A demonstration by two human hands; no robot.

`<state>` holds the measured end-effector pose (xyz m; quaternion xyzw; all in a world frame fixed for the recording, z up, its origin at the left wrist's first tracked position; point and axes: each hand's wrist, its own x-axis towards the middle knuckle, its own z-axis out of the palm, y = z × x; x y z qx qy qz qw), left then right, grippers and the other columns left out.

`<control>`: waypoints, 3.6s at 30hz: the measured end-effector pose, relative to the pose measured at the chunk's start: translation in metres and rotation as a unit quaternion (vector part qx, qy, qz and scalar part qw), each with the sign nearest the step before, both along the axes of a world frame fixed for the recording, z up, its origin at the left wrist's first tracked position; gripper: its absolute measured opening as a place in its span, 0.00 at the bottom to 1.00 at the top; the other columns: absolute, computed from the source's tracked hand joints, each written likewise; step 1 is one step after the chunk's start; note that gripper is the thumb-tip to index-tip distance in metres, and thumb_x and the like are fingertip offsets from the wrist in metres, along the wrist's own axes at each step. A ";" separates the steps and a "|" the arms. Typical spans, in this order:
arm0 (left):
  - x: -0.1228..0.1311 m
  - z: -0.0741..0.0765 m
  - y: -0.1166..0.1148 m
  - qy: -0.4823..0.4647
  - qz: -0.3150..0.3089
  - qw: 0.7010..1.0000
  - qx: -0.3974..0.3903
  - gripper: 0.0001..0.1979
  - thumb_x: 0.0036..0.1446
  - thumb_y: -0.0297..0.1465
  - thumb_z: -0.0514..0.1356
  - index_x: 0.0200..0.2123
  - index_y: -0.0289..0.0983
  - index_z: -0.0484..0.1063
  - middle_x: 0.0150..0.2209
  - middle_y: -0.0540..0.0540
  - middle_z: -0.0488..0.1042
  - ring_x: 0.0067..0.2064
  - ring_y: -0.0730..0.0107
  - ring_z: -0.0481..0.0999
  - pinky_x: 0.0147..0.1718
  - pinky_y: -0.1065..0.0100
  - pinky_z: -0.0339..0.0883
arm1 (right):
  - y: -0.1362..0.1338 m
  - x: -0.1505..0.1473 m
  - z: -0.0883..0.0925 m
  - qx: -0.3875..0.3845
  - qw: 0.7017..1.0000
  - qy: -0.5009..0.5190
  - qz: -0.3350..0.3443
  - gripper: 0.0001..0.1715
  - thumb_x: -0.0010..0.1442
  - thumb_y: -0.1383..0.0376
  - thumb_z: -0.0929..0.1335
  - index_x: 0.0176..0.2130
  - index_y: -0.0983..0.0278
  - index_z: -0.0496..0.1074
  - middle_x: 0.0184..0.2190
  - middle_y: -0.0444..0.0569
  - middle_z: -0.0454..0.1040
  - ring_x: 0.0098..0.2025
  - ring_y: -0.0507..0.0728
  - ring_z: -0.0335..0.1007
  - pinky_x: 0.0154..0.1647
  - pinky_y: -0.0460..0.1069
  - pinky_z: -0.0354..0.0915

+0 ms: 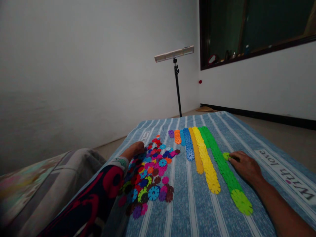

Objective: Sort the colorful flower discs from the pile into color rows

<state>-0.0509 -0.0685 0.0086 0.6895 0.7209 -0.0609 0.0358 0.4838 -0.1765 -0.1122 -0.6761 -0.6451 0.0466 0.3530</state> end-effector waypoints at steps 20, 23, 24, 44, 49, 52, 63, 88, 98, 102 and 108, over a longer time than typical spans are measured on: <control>0.015 0.033 -0.016 -0.109 0.065 0.985 0.120 0.14 0.51 0.31 0.58 0.40 0.35 0.78 0.40 0.43 0.81 0.42 0.65 0.79 0.34 0.75 0.67 | -0.005 -0.013 0.016 -0.013 1.000 0.007 0.014 0.18 0.56 0.55 0.64 0.36 0.59 0.79 0.41 0.49 0.78 0.41 0.59 0.73 0.42 0.52 0.66; 0.032 0.030 -0.020 -0.268 0.067 0.947 0.163 0.14 0.50 0.32 0.58 0.38 0.33 0.76 0.37 0.43 0.81 0.38 0.67 0.79 0.34 0.73 0.70 | -0.006 -0.013 0.016 -0.005 1.000 0.009 0.012 0.18 0.56 0.55 0.64 0.37 0.59 0.79 0.41 0.49 0.78 0.42 0.59 0.73 0.42 0.52 0.66; 0.041 0.028 -0.022 -0.335 0.069 0.924 0.171 0.13 0.49 0.32 0.58 0.37 0.32 0.76 0.35 0.43 0.80 0.36 0.67 0.78 0.33 0.73 0.70 | -0.006 -0.014 0.017 -0.005 1.000 0.010 0.012 0.18 0.56 0.55 0.63 0.37 0.60 0.79 0.41 0.50 0.78 0.42 0.59 0.73 0.42 0.53 0.66; 0.179 0.002 -0.082 -0.025 -0.160 0.986 0.027 0.15 0.49 0.34 0.63 0.41 0.38 0.80 0.42 0.39 0.80 0.46 0.54 0.78 0.39 0.66 0.68 | -0.005 -0.012 0.016 0.005 1.000 0.004 -0.002 0.17 0.56 0.55 0.64 0.36 0.61 0.78 0.38 0.50 0.77 0.41 0.59 0.73 0.39 0.52 0.65; 0.180 -0.008 -0.084 -0.014 -0.155 0.988 -0.021 0.13 0.50 0.32 0.62 0.39 0.38 0.80 0.40 0.41 0.81 0.43 0.57 0.79 0.36 0.68 0.68 | -0.005 -0.012 0.017 0.004 1.000 0.000 -0.003 0.16 0.56 0.56 0.65 0.37 0.60 0.78 0.39 0.50 0.77 0.40 0.59 0.72 0.39 0.52 0.65; 0.179 -0.010 -0.085 -0.018 -0.161 0.987 -0.017 0.13 0.52 0.31 0.60 0.40 0.38 0.80 0.40 0.41 0.81 0.44 0.58 0.79 0.37 0.68 0.68 | -0.005 -0.011 0.017 0.005 1.000 -0.001 0.001 0.15 0.56 0.56 0.65 0.36 0.60 0.78 0.39 0.49 0.77 0.41 0.59 0.72 0.39 0.51 0.65; 0.179 -0.012 -0.089 -0.020 -0.184 0.983 0.013 0.15 0.56 0.31 0.58 0.44 0.35 0.78 0.46 0.35 0.77 0.49 0.54 0.76 0.44 0.64 0.68 | -0.007 -0.012 0.018 0.004 1.000 -0.003 -0.002 0.17 0.56 0.56 0.64 0.36 0.61 0.78 0.38 0.50 0.77 0.40 0.59 0.72 0.40 0.52 0.65; 0.296 0.001 -0.074 -0.403 -0.184 0.896 0.011 0.09 0.50 0.25 0.58 0.27 0.31 0.80 0.20 0.50 0.72 0.25 0.73 0.70 0.27 0.72 0.61 | -0.022 -0.038 0.050 0.194 0.969 -0.078 0.133 0.27 0.56 0.52 0.70 0.51 0.63 0.73 0.48 0.56 0.77 0.51 0.65 0.72 0.52 0.60 0.69; 0.352 0.002 -0.089 -0.393 -0.180 0.901 0.042 0.11 0.51 0.26 0.60 0.35 0.33 0.83 0.31 0.45 0.81 0.32 0.70 0.77 0.32 0.73 0.67 | -0.024 -0.035 0.052 0.165 0.978 -0.084 0.099 0.22 0.60 0.58 0.66 0.51 0.64 0.72 0.45 0.55 0.78 0.46 0.61 0.74 0.49 0.55 0.69; 0.322 -0.003 -0.086 -0.408 -0.201 0.888 0.072 0.10 0.52 0.28 0.60 0.33 0.34 0.82 0.29 0.47 0.80 0.32 0.71 0.76 0.32 0.73 0.66 | -0.018 -0.023 0.043 0.081 0.994 -0.076 0.002 0.27 0.58 0.53 0.68 0.52 0.64 0.73 0.46 0.56 0.77 0.48 0.64 0.73 0.49 0.56 0.68; 0.251 -0.011 -0.085 -0.428 -0.200 0.877 0.090 0.10 0.52 0.29 0.58 0.29 0.34 0.80 0.26 0.48 0.78 0.30 0.70 0.75 0.30 0.72 0.65 | -0.005 -0.013 0.031 0.018 0.997 -0.052 -0.056 0.29 0.56 0.52 0.67 0.54 0.63 0.73 0.48 0.55 0.77 0.48 0.64 0.73 0.47 0.57 0.67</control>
